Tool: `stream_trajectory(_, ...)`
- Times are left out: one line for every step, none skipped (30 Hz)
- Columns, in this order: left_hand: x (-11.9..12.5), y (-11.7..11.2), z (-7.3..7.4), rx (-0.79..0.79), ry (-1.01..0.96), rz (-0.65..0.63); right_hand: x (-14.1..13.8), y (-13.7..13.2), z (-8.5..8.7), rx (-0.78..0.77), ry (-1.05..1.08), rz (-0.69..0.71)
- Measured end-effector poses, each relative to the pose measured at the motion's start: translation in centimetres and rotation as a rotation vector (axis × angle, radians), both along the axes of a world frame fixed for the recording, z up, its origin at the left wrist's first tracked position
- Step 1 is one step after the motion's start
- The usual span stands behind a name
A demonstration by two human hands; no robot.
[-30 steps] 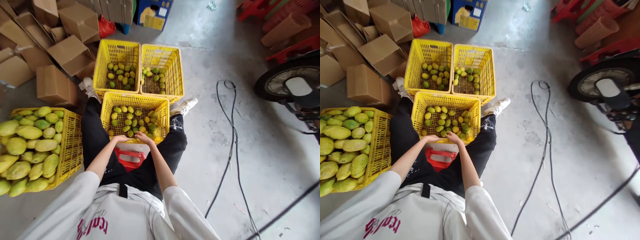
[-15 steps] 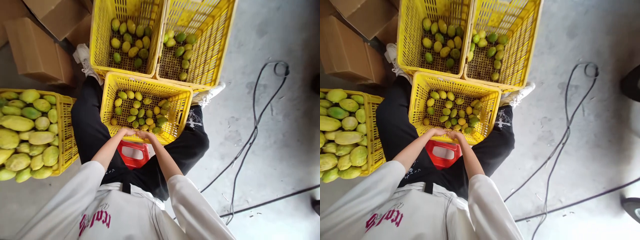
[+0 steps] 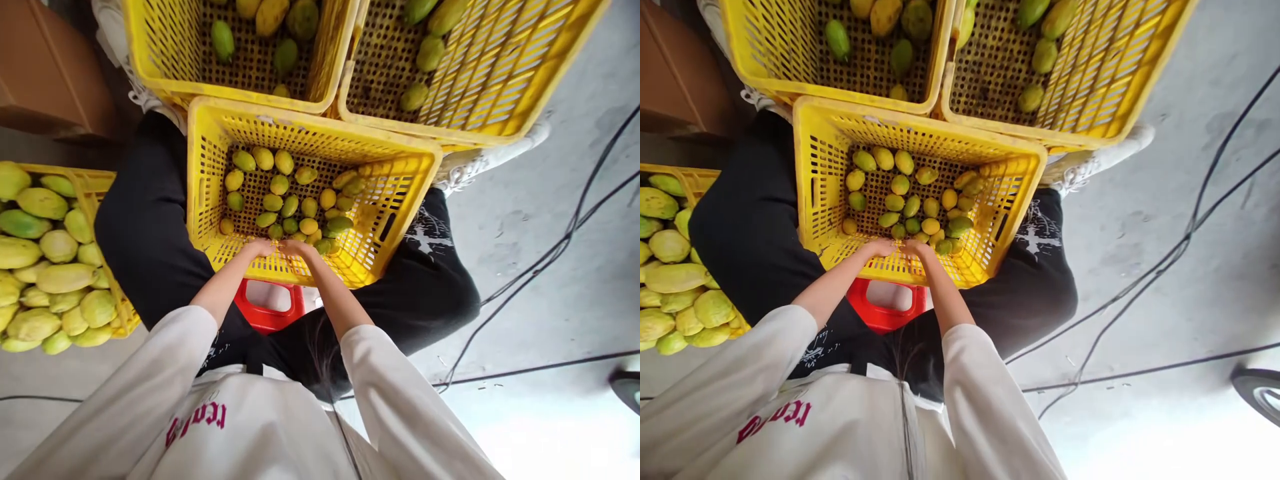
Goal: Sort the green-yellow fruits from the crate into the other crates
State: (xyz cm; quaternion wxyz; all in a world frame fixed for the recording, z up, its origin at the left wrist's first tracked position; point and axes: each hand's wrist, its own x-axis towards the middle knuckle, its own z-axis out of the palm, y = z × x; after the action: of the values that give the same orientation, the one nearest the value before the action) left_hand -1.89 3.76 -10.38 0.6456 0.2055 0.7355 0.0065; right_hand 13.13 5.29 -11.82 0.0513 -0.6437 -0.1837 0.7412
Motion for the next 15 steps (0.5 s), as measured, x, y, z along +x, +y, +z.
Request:
stream_trajectory(0.2,0.1,0.1,0.008,0.016,-0.084,0.1,0.3,-0.1,-0.014,-0.039,0.167)
stream_trajectory(0.3,0.3,0.2,0.02,0.027,-0.167,0.1,0.6,-0.2,-0.02,-0.073,0.333)
stream_trajectory(0.4,0.4,0.4,0.038,0.036,-0.25,0.2,0.9,-0.2,-0.017,-0.097,0.475)
stream_trajectory(0.5,0.6,0.7,0.058,0.043,-0.334,0.3,1.3,-0.1,-0.006,-0.117,0.602)
stream_trajectory(0.5,0.9,0.9,0.08,0.051,-0.419,0.3,1.7,-0.1,0.008,-0.134,0.715)
stream_trajectory(0.6,1.3,1.2,0.099,0.061,-0.504,0.3,2.2,0.0,0.026,-0.149,0.812)
stream_trajectory(0.6,1.7,1.5,0.114,0.074,-0.585,0.3,2.8,0.2,0.045,-0.161,0.893)
stream_trajectory(0.6,2.2,1.7,0.123,0.087,-0.657,0.3,3.5,0.3,0.065,-0.173,0.962)
stream_trajectory(0.7,2.8,2.0,0.127,0.1,-0.714,0.3,4.3,0.4,0.087,-0.184,1.016)
stream_trajectory(0.7,3.5,2.2,0.13,0.113,-0.769,0.3,5.1,0.6,0.111,-0.194,1.06)
stream_trajectory(0.7,4.2,2.4,0.141,0.13,-0.825,0.4,5.9,0.8,0.135,-0.206,1.094)
stream_trajectory(0.7,5.0,2.6,0.17,0.155,-0.89,0.6,6.8,0.9,0.158,-0.221,1.116)
stream_trajectory(0.8,5.8,2.7,0.221,0.191,-0.967,0.8,7.6,1.1,0.183,-0.247,1.132)
stream_trajectory(0.8,6.6,2.8,0.283,0.231,-1.032,1.1,8.5,1.3,0.215,-0.282,1.146)
stream_trajectory(0.8,7.3,2.7,0.341,0.267,-1.082,1.4,9.2,1.4,0.282,-0.319,1.16)
